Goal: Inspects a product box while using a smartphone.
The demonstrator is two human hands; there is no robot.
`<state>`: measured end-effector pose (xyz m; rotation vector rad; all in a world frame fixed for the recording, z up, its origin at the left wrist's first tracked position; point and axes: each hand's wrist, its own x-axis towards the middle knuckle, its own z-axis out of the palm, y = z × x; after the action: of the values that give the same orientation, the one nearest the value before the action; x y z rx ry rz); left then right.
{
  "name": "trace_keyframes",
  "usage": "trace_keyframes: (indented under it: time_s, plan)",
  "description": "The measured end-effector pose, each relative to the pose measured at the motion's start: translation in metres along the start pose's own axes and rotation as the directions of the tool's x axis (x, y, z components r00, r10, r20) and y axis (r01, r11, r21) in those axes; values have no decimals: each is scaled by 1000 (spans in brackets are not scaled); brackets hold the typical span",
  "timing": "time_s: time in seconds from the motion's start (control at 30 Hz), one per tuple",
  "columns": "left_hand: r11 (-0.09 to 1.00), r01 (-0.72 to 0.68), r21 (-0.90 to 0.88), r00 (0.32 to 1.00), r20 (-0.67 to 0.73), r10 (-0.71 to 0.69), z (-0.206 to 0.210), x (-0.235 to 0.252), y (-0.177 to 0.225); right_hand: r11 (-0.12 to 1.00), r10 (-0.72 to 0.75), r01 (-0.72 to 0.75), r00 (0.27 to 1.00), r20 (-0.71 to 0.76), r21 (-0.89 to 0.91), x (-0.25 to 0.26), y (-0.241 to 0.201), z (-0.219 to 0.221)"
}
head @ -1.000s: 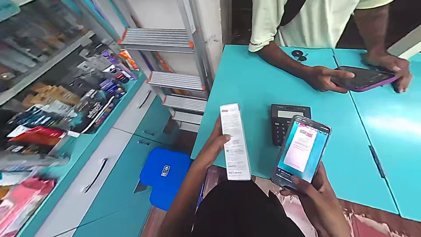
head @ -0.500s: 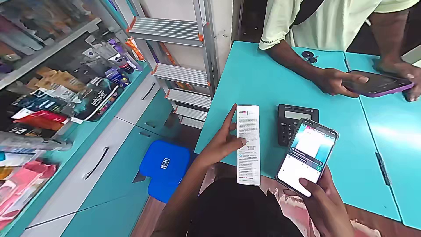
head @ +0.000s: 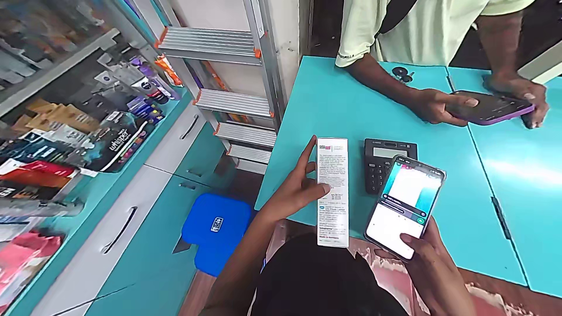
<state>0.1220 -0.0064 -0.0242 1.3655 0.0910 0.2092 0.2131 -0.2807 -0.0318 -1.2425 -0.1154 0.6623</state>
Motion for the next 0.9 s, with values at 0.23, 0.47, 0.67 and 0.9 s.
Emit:
trace_keyframes:
  time_s: [0.23,0.47,0.67,0.9]
  plan:
    - [1000,20,7,1000,2,-20,1,3,0,1000,2,-3,1000,12,23,1,0,1]
    - [993,21,-117,996,-80,-31,12,-2,-7,993,-13,-3,991,133,122,-2,-1,-6]
    - [849,165,-502,933,-199,-299,35,-18,-7,988,-47,-3,949,311,157,-5,1,-5]
    - [842,137,-522,957,-149,-248,46,-33,-2,990,13,-51,961,276,132,-7,4,-4]
